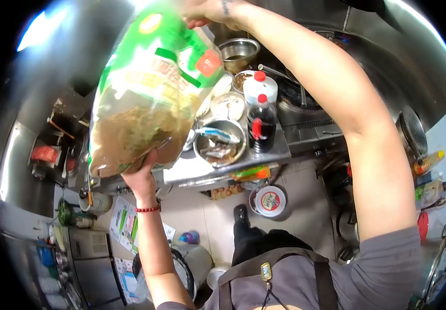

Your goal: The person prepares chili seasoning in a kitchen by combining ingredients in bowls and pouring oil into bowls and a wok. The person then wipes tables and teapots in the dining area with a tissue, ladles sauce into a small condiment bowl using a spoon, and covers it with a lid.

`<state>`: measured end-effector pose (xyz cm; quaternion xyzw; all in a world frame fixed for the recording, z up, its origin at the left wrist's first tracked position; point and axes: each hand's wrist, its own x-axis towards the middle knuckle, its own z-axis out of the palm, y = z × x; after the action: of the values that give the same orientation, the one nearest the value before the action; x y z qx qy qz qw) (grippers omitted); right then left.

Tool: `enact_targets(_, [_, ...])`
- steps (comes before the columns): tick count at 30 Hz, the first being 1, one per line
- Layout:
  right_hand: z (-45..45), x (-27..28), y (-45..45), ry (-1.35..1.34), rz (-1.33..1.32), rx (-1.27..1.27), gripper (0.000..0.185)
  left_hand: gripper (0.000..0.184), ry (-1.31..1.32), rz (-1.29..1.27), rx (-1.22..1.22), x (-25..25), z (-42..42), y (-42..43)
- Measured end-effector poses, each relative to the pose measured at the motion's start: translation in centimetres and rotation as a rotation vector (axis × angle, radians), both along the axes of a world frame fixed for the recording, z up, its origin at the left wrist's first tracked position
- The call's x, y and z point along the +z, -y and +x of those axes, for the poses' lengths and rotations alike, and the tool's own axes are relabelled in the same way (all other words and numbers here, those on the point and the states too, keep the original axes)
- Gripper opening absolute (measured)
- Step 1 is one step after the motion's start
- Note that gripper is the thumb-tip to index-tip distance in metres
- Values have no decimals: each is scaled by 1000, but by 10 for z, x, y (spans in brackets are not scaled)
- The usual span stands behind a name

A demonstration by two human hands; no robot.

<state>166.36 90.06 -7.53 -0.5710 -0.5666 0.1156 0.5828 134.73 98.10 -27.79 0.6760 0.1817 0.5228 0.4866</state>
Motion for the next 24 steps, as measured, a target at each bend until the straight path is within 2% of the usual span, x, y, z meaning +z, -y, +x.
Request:
enact_targets(1, [15,-12,-11,-64,-13,-32,10,48,116,-72,-97,-2,18,-16])
enact_targets(2, [36,-24,-20,-38,-25,-88,11,49,10,-135,-87,1,37,-35])
enact_targets(3, [54,-29,-26,-13,-34,-149,11,49,-6,-136,-109,3,55,-54])
enact_targets(5, [104,-57,-47,-130,-125,-192,17,49,124,-55,-234,-8,104,-92])
enact_targets(6, [125,-71,-57,-231,-146,-220,18,50,-20,-19,-266,-10,119,-109])
enact_targets(9, [168,-108,-77,-352,-142,-269,17,53,-65,-159,-420,-27,167,-150])
enact_targets(10, [182,-121,-82,-372,-154,-289,15,58,-109,-93,-373,-49,183,-172])
enact_targets(14, [233,-170,-95,-512,-184,-330,13,66,-98,-143,-488,-49,235,-189])
enact_targets(18, [266,-215,-92,-628,-183,-370,14,69,-182,-111,-500,-67,270,-203])
enact_targets(24, [303,-249,-79,-721,-133,-380,13,71,-245,-78,-510,-74,307,-210])
